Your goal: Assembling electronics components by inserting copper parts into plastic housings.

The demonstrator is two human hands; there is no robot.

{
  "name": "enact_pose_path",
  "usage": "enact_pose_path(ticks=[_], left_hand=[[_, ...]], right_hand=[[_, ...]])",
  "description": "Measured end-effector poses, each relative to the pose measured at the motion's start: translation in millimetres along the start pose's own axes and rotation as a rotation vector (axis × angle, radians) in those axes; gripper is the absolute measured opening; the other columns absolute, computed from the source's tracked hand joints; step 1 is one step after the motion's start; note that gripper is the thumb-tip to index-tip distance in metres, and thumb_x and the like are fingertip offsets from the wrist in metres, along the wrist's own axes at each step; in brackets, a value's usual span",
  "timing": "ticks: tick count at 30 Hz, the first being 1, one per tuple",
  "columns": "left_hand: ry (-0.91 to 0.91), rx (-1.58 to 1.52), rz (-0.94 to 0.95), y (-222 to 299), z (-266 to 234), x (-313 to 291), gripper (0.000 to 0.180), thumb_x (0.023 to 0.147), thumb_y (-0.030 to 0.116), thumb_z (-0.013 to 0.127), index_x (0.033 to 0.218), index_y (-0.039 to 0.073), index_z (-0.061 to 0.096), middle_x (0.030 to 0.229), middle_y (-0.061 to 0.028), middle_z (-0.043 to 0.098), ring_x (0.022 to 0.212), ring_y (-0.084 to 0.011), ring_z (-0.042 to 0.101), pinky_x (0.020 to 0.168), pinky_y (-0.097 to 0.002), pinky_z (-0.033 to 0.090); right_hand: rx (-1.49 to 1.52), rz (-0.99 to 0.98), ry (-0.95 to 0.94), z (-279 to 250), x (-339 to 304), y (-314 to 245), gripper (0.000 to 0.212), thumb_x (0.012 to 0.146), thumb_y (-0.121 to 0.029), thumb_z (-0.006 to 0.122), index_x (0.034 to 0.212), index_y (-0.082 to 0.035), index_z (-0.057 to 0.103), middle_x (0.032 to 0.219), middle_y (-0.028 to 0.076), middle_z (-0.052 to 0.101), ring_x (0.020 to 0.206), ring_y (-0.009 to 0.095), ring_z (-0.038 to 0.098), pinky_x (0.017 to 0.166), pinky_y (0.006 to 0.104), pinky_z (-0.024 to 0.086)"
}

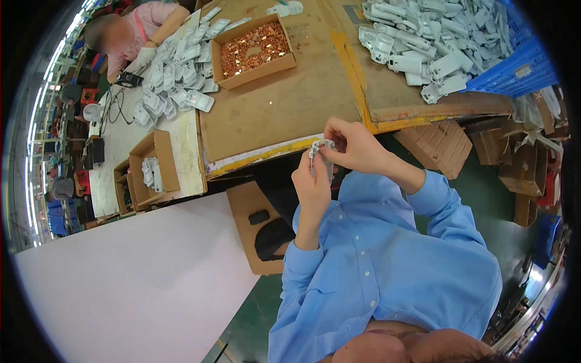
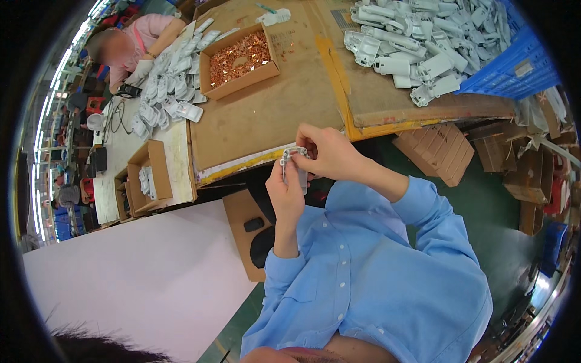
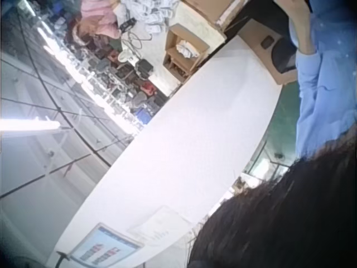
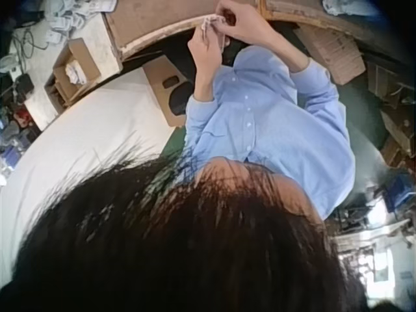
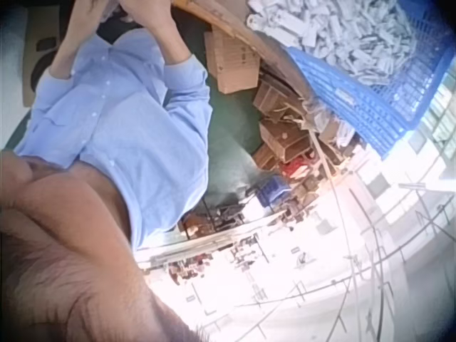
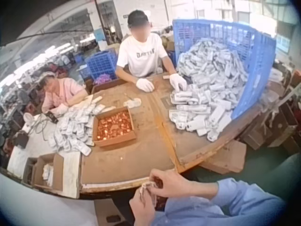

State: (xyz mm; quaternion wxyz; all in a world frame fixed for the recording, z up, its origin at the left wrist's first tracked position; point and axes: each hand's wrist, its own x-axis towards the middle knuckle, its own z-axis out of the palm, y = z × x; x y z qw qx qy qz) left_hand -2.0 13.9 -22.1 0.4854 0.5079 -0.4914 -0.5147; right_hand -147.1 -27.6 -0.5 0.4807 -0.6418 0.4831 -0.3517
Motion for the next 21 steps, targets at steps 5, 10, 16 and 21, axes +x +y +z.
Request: enact_pose_path(ticks=[5, 10, 16, 21], left_hand=[[-0.026, 0.034, -0.002, -7.0, -2.4, -1.1, 0.026, 0.098, 0.014, 0.044, 0.11, -0.002, 0.06, 0.073, -0.0075, 0.064, 0.063, -0.0101, 0.062, 0.058, -0.0245, 0.049], [-0.041, 0.075, -0.018, -3.4, -5.0, -3.5, 0.025, 0.097, 0.013, 0.044, 0.108, -0.003, 0.061, 0.075, -0.0076, 0.065, 0.063, -0.0112, 0.063, 0.059, -0.0246, 0.05], [-0.038, 0.066, 0.009, -7.0, -0.9, -2.7, 0.024, 0.097, 0.012, 0.045, 0.106, -0.003, 0.061, 0.074, -0.0065, 0.063, 0.063, -0.01, 0.06, 0.058, -0.0237, 0.049], [-0.057, -0.004, -0.041, -5.5, 1.0, 0.5, 0.023, 0.097, 0.013, 0.046, 0.106, -0.003, 0.06, 0.074, -0.0042, 0.062, 0.063, -0.0081, 0.058, 0.057, -0.0227, 0.047]], right_hand=[[-0.093, -0.05, -0.006, -4.1, -0.3, 5.3, 0.026, 0.08, -0.024, 0.07, 0.084, -0.004, 0.054, 0.063, 0.01, 0.06, 0.057, 0.022, 0.063, 0.053, 0.0331, 0.048], [-0.18, -0.049, -0.032, -2.6, -1.8, 8.8, 0.028, 0.079, -0.027, 0.069, 0.085, -0.004, 0.055, 0.068, 0.012, 0.063, 0.06, 0.027, 0.064, 0.054, 0.037, 0.048], [-0.207, -0.057, 0.032, 1.4, -4.7, 8.5, 0.023, 0.08, -0.019, 0.069, 0.084, -0.002, 0.055, 0.063, 0.008, 0.06, 0.057, 0.015, 0.061, 0.053, 0.0288, 0.048], [-0.114, -0.051, 0.02, -6.2, -6.5, 7.1, 0.021, 0.079, -0.016, 0.068, 0.088, -0.001, 0.056, 0.064, 0.009, 0.06, 0.057, 0.016, 0.06, 0.054, 0.0295, 0.048]])
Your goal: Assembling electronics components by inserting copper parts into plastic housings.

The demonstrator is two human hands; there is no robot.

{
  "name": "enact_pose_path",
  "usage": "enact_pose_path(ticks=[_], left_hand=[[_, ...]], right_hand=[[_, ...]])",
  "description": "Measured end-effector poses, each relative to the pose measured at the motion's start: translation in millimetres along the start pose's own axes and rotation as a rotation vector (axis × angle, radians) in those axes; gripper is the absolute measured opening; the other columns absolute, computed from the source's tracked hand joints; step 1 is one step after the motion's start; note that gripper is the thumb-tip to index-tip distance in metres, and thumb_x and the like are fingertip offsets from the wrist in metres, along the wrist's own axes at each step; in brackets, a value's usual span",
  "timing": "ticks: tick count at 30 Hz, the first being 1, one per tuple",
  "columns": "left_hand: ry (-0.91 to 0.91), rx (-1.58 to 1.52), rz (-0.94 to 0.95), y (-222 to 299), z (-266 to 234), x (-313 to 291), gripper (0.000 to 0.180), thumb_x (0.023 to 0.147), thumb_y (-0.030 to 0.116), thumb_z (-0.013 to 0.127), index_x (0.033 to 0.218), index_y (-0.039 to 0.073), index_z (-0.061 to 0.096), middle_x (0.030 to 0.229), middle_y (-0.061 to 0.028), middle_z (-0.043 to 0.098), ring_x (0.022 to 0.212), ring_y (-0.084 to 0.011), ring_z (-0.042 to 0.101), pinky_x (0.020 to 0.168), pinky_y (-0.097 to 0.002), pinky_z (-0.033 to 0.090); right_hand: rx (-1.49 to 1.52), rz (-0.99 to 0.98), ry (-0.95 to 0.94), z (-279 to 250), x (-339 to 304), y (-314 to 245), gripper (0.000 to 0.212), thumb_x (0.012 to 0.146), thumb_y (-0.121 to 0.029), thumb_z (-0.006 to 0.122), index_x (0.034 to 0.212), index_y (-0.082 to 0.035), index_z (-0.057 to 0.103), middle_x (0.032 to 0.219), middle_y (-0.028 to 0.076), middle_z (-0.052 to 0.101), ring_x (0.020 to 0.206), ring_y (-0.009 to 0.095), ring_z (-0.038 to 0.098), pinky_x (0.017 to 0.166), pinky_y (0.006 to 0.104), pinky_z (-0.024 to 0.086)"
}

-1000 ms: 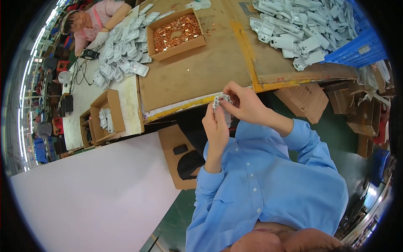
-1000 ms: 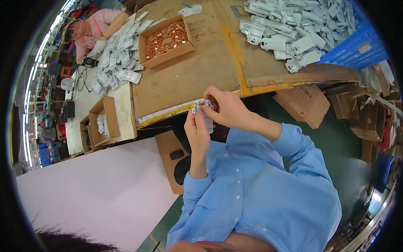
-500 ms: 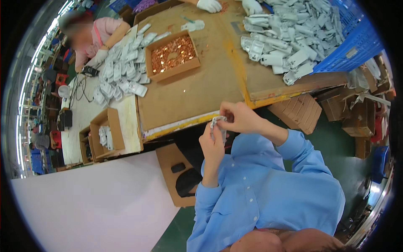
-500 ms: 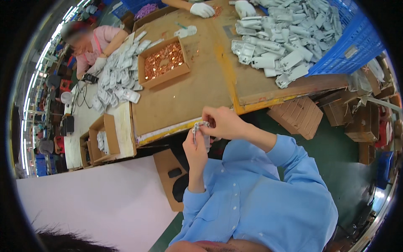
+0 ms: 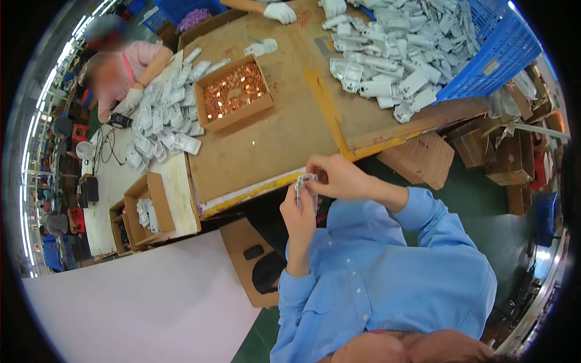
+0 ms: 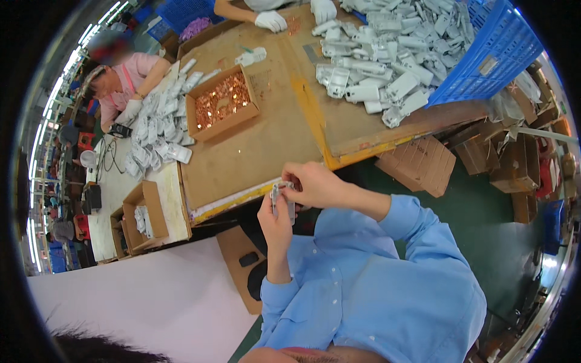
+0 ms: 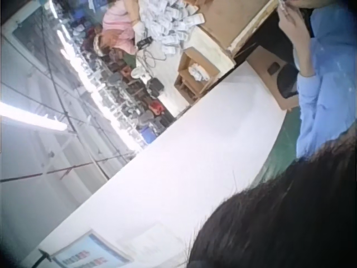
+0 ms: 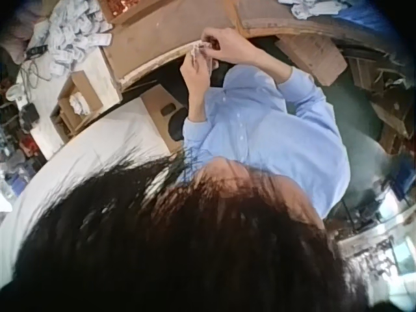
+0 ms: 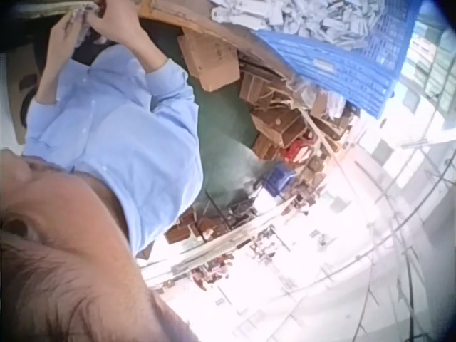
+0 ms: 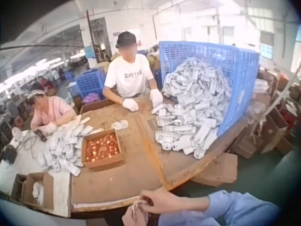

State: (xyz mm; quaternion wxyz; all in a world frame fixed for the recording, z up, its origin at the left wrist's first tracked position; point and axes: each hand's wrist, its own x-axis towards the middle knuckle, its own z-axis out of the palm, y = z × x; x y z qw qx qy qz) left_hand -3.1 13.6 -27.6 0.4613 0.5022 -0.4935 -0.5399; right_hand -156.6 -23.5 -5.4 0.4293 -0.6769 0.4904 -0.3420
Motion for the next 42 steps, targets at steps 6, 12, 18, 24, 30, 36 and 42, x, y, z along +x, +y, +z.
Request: enact_pose_path(ticks=[6, 12, 18, 24, 30, 36, 42], left_hand=[[-0.047, -0.014, 0.006, -3, -4, 0, 0.024, 0.098, 0.017, 0.048, 0.111, 0.0, 0.059, 0.08, -0.0019, 0.063, 0.067, -0.0067, 0.06, 0.056, -0.019, 0.046], [-0.017, -0.012, -0.008, -5, -3, -2, 0.023, 0.098, 0.015, 0.049, 0.111, 0.0, 0.059, 0.078, -0.0018, 0.063, 0.066, -0.006, 0.059, 0.055, -0.0184, 0.044], [0.012, 0.005, 0.034, -11, -1, -2, 0.022, 0.098, 0.016, 0.05, 0.11, 0.0, 0.06, 0.077, -0.0017, 0.062, 0.064, -0.005, 0.057, 0.053, -0.0186, 0.044], [0.023, 0.117, 0.113, -22, -9, -1, 0.028, 0.095, 0.016, 0.054, 0.116, -0.002, 0.056, 0.09, -0.0053, 0.064, 0.074, -0.009, 0.06, 0.063, -0.0221, 0.048], [0.028, -0.153, -0.027, -33, -26, 4, 0.022, 0.097, 0.015, 0.052, 0.113, 0.0, 0.054, 0.092, -0.0055, 0.063, 0.071, -0.0087, 0.057, 0.062, -0.0228, 0.047], [0.338, -0.207, -0.038, -26, -59, 35, 0.038, 0.093, 0.012, 0.048, 0.129, 0.004, 0.042, 0.095, -0.0135, 0.066, 0.068, -0.0122, 0.059, 0.051, -0.0211, 0.041], [0.584, 0.002, -0.008, 10, -154, 132, 0.036, 0.091, 0.011, 0.05, 0.127, 0.005, 0.047, 0.09, -0.0058, 0.061, 0.059, -0.0072, 0.049, 0.047, -0.0202, 0.036]], right_hand=[[-0.027, -0.039, -0.031, -3, 5, -3, 0.019, 0.078, -0.012, 0.067, 0.088, -0.001, 0.056, 0.063, 0.009, 0.059, 0.056, 0.015, 0.059, 0.053, 0.0294, 0.047], [-0.037, -0.037, -0.069, -1, 7, -3, 0.017, 0.078, -0.008, 0.065, 0.088, -0.001, 0.053, 0.062, 0.009, 0.059, 0.055, 0.017, 0.058, 0.052, 0.0292, 0.045], [-0.07, -0.086, -0.058, 3, 7, -3, 0.017, 0.078, -0.009, 0.065, 0.087, -0.001, 0.053, 0.062, 0.009, 0.058, 0.054, 0.018, 0.058, 0.051, 0.0299, 0.044], [-0.091, -0.026, 0.009, -4, 8, 7, 0.021, 0.079, -0.014, 0.069, 0.088, -0.001, 0.055, 0.064, 0.009, 0.059, 0.056, 0.017, 0.06, 0.053, 0.0311, 0.048], [0.649, 0.165, -0.277, 26, 14, 26, 0.034, 0.09, -0.018, 0.064, 0.111, 0.0, 0.046, 0.089, 0.011, 0.064, 0.081, 0.013, 0.062, 0.071, 0.028, 0.051], [0.373, 0.059, -0.051, 0, 30, 38, 0.044, 0.088, -0.021, 0.066, 0.12, 0.0, 0.044, 0.087, 0.008, 0.063, 0.081, 0.014, 0.061, 0.071, 0.03, 0.05], [-0.77, -0.128, 0.42, -132, 70, 86, 0.067, 0.077, -0.026, 0.068, 0.134, -0.003, 0.042, 0.132, 0.023, 0.047, 0.123, 0.038, 0.045, 0.104, 0.0438, 0.036]])
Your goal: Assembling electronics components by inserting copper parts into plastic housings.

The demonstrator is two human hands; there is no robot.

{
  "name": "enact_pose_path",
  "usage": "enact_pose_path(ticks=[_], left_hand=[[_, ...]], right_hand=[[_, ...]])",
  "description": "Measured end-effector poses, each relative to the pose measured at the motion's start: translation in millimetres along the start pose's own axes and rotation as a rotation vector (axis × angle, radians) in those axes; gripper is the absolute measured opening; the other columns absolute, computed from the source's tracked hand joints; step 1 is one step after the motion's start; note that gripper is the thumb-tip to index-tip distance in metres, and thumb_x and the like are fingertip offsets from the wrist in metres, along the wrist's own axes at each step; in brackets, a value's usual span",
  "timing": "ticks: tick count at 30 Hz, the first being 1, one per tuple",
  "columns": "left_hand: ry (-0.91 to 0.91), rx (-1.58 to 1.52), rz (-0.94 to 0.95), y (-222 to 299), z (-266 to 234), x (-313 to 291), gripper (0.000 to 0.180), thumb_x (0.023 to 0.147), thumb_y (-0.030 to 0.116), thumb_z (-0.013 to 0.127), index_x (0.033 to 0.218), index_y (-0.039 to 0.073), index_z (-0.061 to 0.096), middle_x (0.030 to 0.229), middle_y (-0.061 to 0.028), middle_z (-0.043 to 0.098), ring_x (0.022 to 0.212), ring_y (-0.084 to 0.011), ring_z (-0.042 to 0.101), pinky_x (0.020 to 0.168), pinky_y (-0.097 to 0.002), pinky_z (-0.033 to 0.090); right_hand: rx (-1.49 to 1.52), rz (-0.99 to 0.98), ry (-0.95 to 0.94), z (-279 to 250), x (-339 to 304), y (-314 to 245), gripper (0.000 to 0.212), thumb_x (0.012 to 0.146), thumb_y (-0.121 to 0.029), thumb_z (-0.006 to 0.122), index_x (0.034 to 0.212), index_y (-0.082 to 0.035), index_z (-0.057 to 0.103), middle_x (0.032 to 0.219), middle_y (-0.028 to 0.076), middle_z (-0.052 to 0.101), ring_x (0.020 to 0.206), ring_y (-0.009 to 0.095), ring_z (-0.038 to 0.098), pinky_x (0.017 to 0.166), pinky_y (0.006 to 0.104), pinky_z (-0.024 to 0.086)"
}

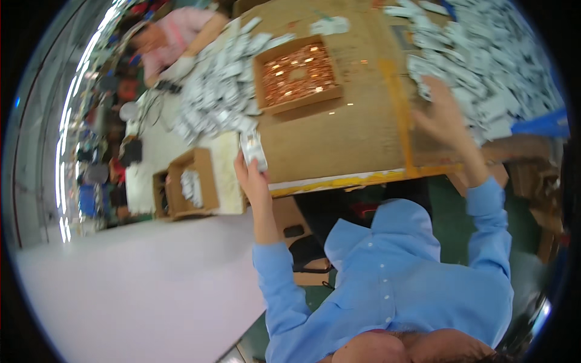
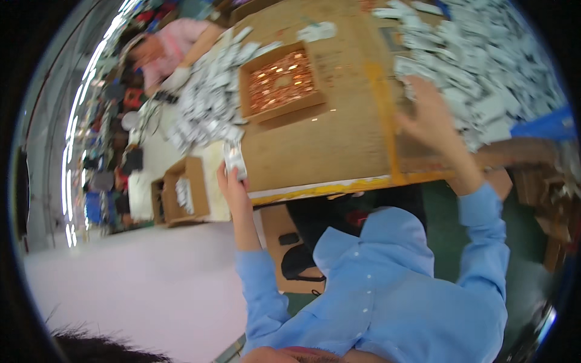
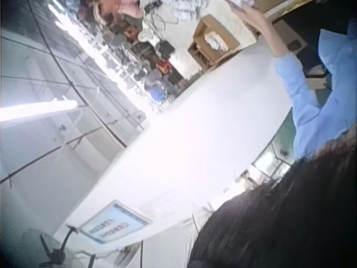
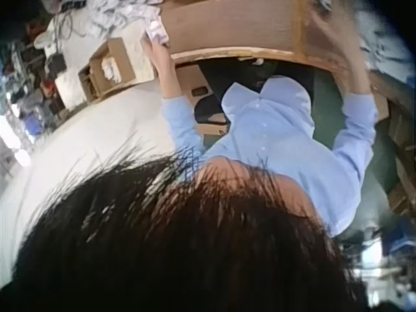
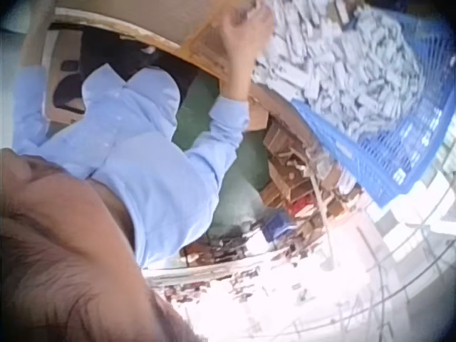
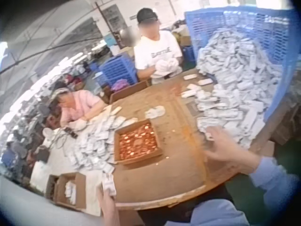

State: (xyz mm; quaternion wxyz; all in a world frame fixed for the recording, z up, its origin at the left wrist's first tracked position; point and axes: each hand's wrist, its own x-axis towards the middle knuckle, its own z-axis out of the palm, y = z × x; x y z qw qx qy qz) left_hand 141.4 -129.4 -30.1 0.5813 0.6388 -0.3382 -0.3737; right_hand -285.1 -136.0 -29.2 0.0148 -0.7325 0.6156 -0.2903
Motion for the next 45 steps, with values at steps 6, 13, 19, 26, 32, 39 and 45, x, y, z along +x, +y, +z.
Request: enact_pose_path(ticks=[6, 13, 19, 26, 32, 39, 45], left_hand=[[0.054, 0.223, 0.208, 22, -10, 157, 0.039, 0.088, 0.014, 0.06, 0.121, -0.003, 0.048, 0.088, -0.0071, 0.056, 0.059, -0.0114, 0.055, 0.049, -0.0236, 0.041], [0.405, 0.996, 0.759, 9, -36, 258, 0.055, 0.082, 0.023, 0.069, 0.126, -0.003, 0.049, 0.105, -0.0119, 0.059, 0.08, -0.0156, 0.062, 0.063, -0.0268, 0.049], [-0.109, 0.513, 0.699, 27, 40, 89, 0.057, 0.076, 0.017, 0.073, 0.125, -0.002, 0.05, 0.118, -0.0142, 0.055, 0.094, -0.0254, 0.058, 0.077, -0.0365, 0.048], [-0.476, 0.559, 0.897, -13, 54, -89, 0.068, 0.068, 0.019, 0.079, 0.127, 0.0, 0.051, 0.128, -0.0185, 0.048, 0.119, -0.0354, 0.047, 0.096, -0.0432, 0.042], [-0.291, 0.34, 0.67, -31, 5, -120, 0.057, 0.066, 0.01, 0.082, 0.117, 0.005, 0.057, 0.118, -0.0138, 0.057, 0.107, -0.0347, 0.055, 0.091, -0.0414, 0.046], [-0.097, -0.383, 0.026, -56, -30, -134, 0.056, 0.08, 0.013, 0.072, 0.126, -0.002, 0.045, 0.11, -0.0136, 0.059, 0.102, -0.0214, 0.06, 0.09, -0.0349, 0.048], [-0.15, -0.501, -0.073, -69, -30, -142, 0.056, 0.084, 0.022, 0.068, 0.129, -0.001, 0.044, 0.109, -0.0119, 0.059, 0.098, -0.021, 0.061, 0.087, -0.0343, 0.05]], right_hand=[[-0.39, 0.092, -0.315, -15, 29, 48, 0.092, 0.071, -0.028, 0.072, 0.148, -0.014, 0.023, 0.144, 0.023, 0.035, 0.133, 0.041, 0.033, 0.11, 0.0486, 0.029], [-0.298, 0.023, -0.34, -13, 42, 51, 0.085, 0.07, -0.025, 0.073, 0.142, -0.008, 0.031, 0.135, 0.021, 0.043, 0.124, 0.038, 0.043, 0.109, 0.0463, 0.03], [0.229, 0.066, -0.221, -14, 36, 8, 0.084, 0.072, -0.028, 0.074, 0.139, -0.002, 0.033, 0.135, 0.02, 0.045, 0.124, 0.035, 0.046, 0.106, 0.0436, 0.035], [1.13, 0.235, -0.903, 38, -2, -135, 0.088, 0.08, -0.021, 0.073, 0.145, -0.001, 0.017, 0.132, 0.02, 0.046, 0.126, 0.028, 0.044, 0.107, 0.0399, 0.033], [1.186, 0.189, -1.124, 49, -11, -167, 0.069, 0.085, -0.024, 0.067, 0.139, 0.0, 0.03, 0.117, 0.014, 0.056, 0.107, 0.019, 0.056, 0.092, 0.0335, 0.045], [0.58, -0.163, -0.439, 97, 129, -145, 0.021, 0.088, -0.018, 0.061, 0.103, -0.002, 0.063, 0.088, 0.007, 0.065, 0.078, 0.014, 0.06, 0.071, 0.03, 0.049], [0.04, -0.288, -0.517, 165, 224, -134, 0.019, 0.084, -0.016, 0.061, 0.101, -0.008, 0.067, 0.101, 0.013, 0.067, 0.099, 0.03, 0.062, 0.084, 0.0428, 0.05]])
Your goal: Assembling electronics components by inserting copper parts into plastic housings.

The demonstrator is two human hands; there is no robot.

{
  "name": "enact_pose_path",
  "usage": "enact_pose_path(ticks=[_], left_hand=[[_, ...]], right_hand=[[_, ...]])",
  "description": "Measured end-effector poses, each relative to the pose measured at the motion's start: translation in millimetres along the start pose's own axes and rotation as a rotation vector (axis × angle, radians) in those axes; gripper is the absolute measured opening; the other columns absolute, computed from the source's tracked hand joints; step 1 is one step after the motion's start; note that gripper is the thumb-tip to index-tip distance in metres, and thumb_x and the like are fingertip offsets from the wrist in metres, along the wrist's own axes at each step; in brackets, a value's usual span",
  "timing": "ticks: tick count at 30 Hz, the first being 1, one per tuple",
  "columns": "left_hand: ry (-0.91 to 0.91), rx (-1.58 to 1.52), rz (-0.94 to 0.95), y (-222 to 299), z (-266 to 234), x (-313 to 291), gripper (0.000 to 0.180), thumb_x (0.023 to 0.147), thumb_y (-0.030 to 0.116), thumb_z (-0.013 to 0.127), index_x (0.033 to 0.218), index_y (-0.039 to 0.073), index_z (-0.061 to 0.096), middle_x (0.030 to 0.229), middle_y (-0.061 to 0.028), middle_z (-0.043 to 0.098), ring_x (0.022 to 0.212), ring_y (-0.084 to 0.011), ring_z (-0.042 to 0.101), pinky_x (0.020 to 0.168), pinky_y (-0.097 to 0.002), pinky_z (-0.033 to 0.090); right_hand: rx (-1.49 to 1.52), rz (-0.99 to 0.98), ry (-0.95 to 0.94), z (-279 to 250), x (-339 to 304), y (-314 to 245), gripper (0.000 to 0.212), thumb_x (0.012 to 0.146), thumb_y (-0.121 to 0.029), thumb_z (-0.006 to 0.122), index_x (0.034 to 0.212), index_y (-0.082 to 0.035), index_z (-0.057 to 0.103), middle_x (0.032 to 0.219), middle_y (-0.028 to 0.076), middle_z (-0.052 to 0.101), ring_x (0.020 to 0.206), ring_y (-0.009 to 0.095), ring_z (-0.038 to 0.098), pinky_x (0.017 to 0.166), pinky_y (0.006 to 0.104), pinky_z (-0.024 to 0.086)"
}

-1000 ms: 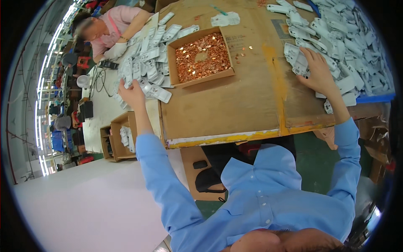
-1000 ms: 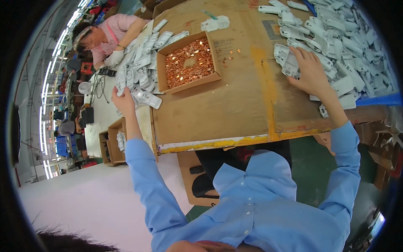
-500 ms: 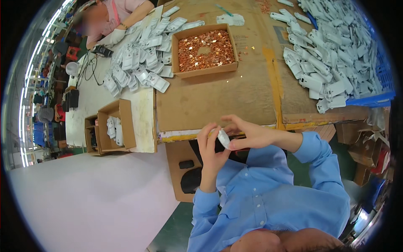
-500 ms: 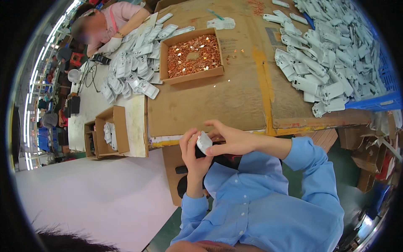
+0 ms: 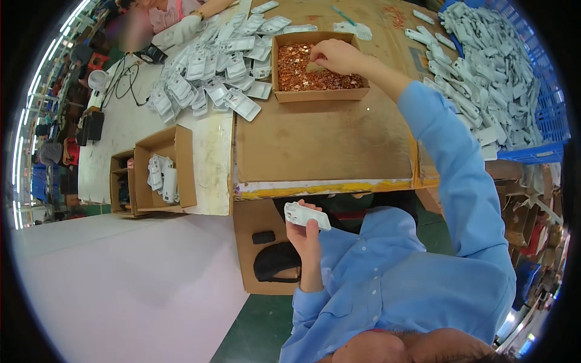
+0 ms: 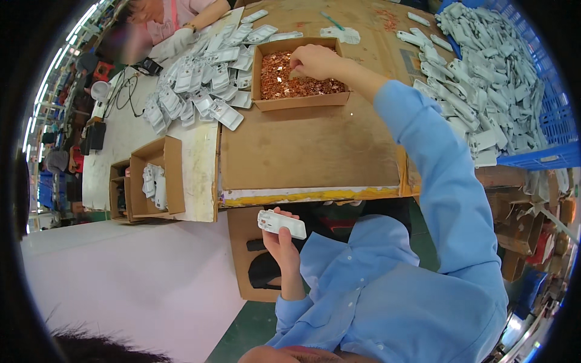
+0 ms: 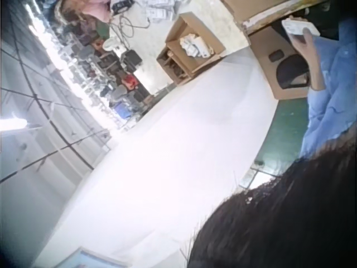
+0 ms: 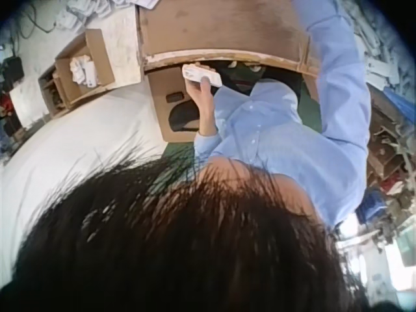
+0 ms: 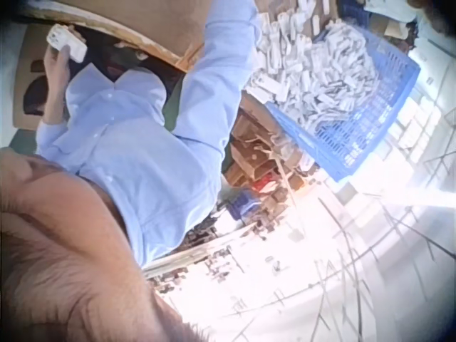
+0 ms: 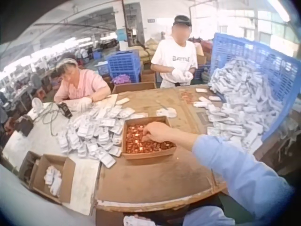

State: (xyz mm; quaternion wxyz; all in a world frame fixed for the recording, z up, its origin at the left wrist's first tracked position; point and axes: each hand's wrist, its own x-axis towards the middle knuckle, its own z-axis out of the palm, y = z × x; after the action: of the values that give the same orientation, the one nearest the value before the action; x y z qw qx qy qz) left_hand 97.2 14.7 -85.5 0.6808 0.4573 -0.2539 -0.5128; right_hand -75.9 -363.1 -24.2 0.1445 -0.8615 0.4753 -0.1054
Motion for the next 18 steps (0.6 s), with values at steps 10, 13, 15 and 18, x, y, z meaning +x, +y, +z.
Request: enact_pose_path(ticks=[10, 13, 15, 18], left_hand=[[-0.02, -0.024, -0.093, -9, -21, 4, 0.048, 0.09, 0.017, 0.06, 0.131, -0.001, 0.043, 0.109, -0.0107, 0.059, 0.096, -0.0201, 0.061, 0.085, -0.033, 0.05], [-0.033, -0.014, -0.108, -10, -21, 7, 0.047, 0.09, 0.015, 0.059, 0.131, -0.001, 0.043, 0.109, -0.0105, 0.058, 0.096, -0.0197, 0.061, 0.085, -0.0328, 0.05], [-0.045, -0.003, -0.107, -9, -21, 8, 0.047, 0.091, 0.014, 0.059, 0.132, -0.001, 0.042, 0.109, -0.0105, 0.058, 0.096, -0.0195, 0.061, 0.085, -0.0326, 0.05], [-0.028, 0.039, -0.131, -7, -21, 7, 0.046, 0.091, 0.014, 0.058, 0.131, -0.001, 0.042, 0.11, -0.0104, 0.058, 0.096, -0.0192, 0.061, 0.085, -0.0322, 0.05]], right_hand=[[-0.122, 0.0, -0.243, 6, 24, -14, 0.017, 0.079, -0.004, 0.058, 0.091, -0.009, 0.07, 0.096, 0.012, 0.069, 0.093, 0.032, 0.064, 0.078, 0.0439, 0.051], [-0.181, -0.006, -0.241, 13, 29, -11, 0.019, 0.079, -0.002, 0.057, 0.091, -0.009, 0.07, 0.097, 0.012, 0.069, 0.094, 0.031, 0.064, 0.079, 0.0436, 0.051], [-0.188, -0.018, -0.244, 18, 30, -6, 0.019, 0.079, -0.002, 0.057, 0.09, -0.009, 0.07, 0.097, 0.012, 0.069, 0.094, 0.031, 0.064, 0.079, 0.0436, 0.051], [-0.192, -0.021, -0.243, 20, 31, -6, 0.02, 0.078, -0.001, 0.057, 0.089, -0.01, 0.07, 0.097, 0.012, 0.069, 0.095, 0.031, 0.064, 0.08, 0.0434, 0.051]])
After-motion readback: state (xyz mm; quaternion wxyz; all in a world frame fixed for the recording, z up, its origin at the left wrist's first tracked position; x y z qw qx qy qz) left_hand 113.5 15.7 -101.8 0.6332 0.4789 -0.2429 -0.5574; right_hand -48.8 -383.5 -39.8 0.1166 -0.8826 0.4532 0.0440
